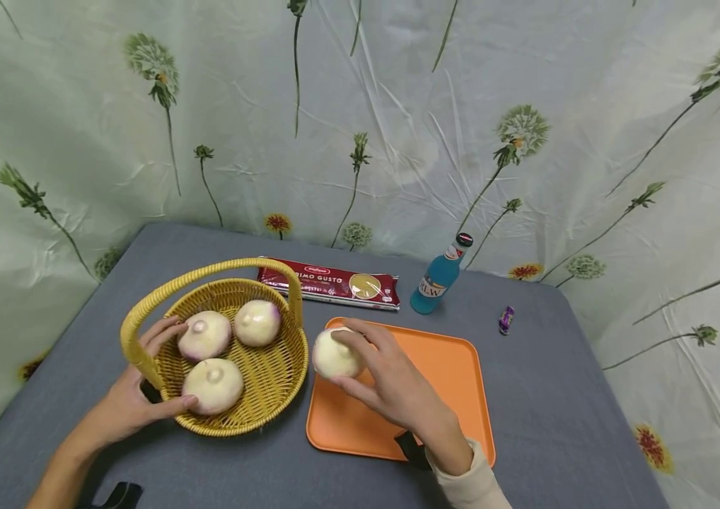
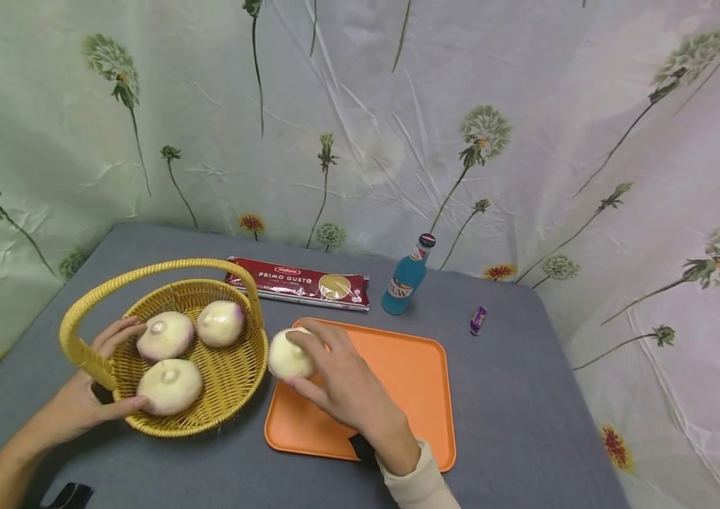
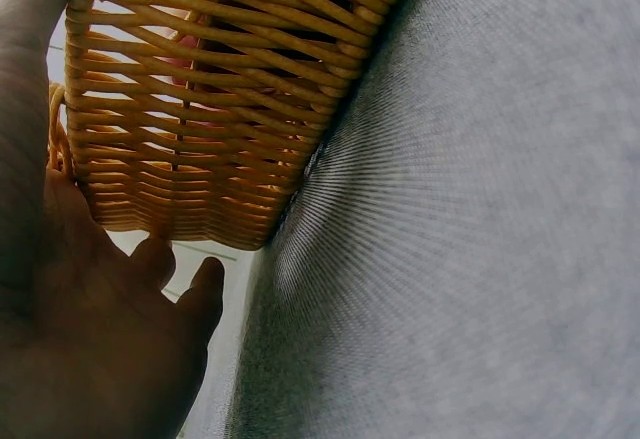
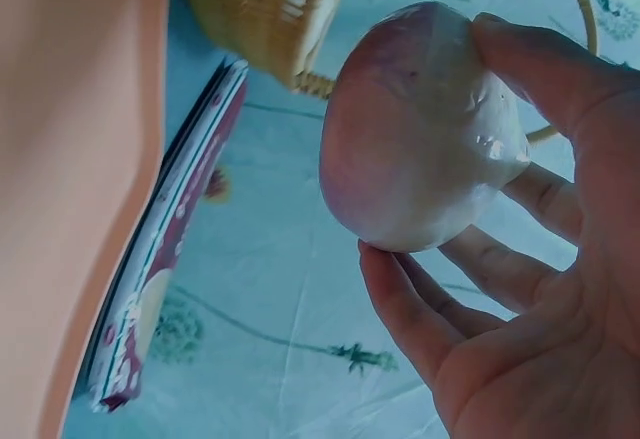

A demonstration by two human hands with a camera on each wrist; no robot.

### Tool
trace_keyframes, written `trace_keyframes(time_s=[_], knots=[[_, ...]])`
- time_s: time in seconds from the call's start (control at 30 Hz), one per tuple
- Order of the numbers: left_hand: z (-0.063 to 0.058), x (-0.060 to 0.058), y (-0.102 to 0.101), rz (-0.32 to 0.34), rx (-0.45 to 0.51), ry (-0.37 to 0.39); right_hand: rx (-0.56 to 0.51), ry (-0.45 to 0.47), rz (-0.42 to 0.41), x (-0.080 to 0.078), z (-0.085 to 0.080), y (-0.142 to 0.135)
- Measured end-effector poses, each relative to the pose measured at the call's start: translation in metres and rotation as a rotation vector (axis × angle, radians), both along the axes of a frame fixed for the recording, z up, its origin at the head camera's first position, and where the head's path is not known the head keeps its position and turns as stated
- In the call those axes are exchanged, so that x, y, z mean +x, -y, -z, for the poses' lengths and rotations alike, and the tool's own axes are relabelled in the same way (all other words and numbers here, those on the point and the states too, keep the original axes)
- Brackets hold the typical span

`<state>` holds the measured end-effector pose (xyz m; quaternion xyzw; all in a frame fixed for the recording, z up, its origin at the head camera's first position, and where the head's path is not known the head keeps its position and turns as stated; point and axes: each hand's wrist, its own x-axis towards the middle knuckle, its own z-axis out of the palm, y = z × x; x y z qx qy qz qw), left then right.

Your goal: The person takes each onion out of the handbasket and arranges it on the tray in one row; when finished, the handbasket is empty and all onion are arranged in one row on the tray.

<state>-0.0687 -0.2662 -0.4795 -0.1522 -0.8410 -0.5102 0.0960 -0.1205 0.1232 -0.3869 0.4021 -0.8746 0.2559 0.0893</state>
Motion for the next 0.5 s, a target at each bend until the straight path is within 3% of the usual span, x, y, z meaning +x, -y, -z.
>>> trace_keyframes(time_s=[0.23,0.5], knots=[[-0.001,0.0,0.0,0.006,0.009,-0.005,0.029,0.067,0.07,0.002,0.006,-0.018],[0.0,-0.001,0.001,0.015,0.01,0.001,0.05,0.063,0.127,0.002,0.012,-0.037]])
